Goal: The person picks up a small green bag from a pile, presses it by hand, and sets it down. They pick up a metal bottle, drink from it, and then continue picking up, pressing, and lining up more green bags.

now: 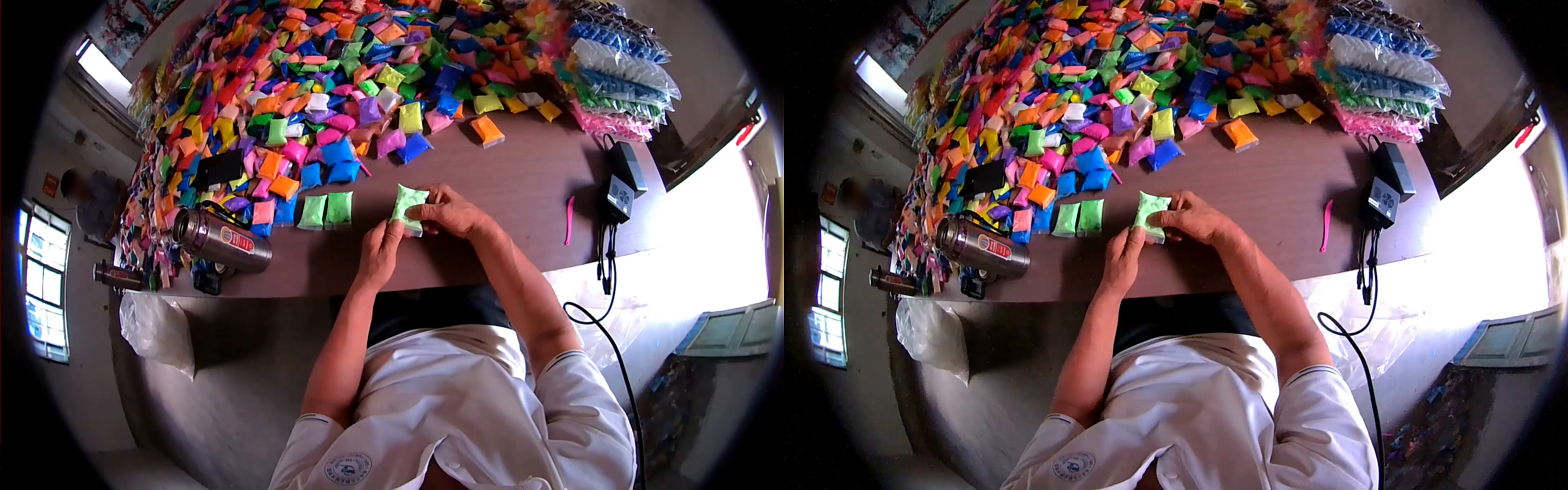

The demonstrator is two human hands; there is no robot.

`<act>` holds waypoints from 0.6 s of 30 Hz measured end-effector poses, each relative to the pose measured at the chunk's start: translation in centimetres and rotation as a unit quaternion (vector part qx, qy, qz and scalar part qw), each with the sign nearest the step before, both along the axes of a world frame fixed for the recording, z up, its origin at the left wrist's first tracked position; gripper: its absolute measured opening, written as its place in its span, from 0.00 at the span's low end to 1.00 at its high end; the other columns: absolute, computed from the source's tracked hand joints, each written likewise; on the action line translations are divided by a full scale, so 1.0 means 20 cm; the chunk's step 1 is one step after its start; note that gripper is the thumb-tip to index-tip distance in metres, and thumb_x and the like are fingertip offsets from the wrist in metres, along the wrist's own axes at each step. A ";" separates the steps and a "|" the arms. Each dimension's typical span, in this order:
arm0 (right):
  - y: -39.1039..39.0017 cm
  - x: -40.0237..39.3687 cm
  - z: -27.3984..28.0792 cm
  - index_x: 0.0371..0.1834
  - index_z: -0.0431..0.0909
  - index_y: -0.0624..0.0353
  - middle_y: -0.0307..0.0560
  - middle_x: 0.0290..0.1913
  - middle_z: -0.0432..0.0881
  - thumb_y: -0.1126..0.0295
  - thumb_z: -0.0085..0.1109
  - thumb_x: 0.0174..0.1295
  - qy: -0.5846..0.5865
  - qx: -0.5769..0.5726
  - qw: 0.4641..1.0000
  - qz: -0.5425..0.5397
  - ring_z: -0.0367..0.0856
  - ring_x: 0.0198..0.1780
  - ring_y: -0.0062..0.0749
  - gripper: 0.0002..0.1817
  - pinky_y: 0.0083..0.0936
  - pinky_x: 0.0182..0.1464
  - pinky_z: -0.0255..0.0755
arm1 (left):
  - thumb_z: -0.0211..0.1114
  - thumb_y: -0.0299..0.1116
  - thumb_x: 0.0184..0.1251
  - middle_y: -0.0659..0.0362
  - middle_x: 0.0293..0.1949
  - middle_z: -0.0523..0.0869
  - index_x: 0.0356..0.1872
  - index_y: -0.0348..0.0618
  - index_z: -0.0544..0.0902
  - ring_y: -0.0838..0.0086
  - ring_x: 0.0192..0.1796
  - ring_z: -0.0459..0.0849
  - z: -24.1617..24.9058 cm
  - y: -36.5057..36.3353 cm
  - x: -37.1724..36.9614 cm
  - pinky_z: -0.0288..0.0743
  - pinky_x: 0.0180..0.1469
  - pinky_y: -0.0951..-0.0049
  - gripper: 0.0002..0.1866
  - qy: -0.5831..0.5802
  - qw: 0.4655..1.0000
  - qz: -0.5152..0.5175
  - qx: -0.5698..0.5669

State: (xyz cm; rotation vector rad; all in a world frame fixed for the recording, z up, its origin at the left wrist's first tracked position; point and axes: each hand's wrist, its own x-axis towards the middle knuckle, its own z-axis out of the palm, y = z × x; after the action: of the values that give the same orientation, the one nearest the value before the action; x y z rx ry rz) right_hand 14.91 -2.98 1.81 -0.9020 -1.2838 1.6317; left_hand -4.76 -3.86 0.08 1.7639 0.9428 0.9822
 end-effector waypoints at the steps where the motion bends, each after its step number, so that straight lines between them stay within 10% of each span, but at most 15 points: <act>1: 0.00 0.00 0.00 0.33 0.80 0.62 0.38 0.23 0.78 0.67 0.65 0.60 0.008 0.011 1.000 -0.010 0.73 0.20 0.18 0.09 0.15 0.22 0.65 | 0.50 0.46 0.76 0.55 0.29 0.84 0.33 0.35 0.81 0.72 0.34 0.80 0.00 0.00 0.00 0.72 0.40 0.70 0.22 0.000 1.000 0.000 -0.001; 18: 0.00 -0.01 -0.01 0.33 0.81 0.60 0.36 0.22 0.78 0.60 0.60 0.66 -0.012 0.006 0.999 -0.034 0.70 0.20 0.16 0.13 0.14 0.23 0.63 | 0.50 0.46 0.77 0.54 0.29 0.85 0.32 0.35 0.81 0.68 0.33 0.83 0.00 0.00 0.01 0.74 0.40 0.68 0.23 -0.021 1.000 -0.004 0.014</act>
State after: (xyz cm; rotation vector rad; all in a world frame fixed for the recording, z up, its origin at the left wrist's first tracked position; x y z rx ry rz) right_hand 14.69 -2.92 1.54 -0.9508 -1.2650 1.5625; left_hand -4.46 -3.90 0.13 1.7618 0.9003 1.0274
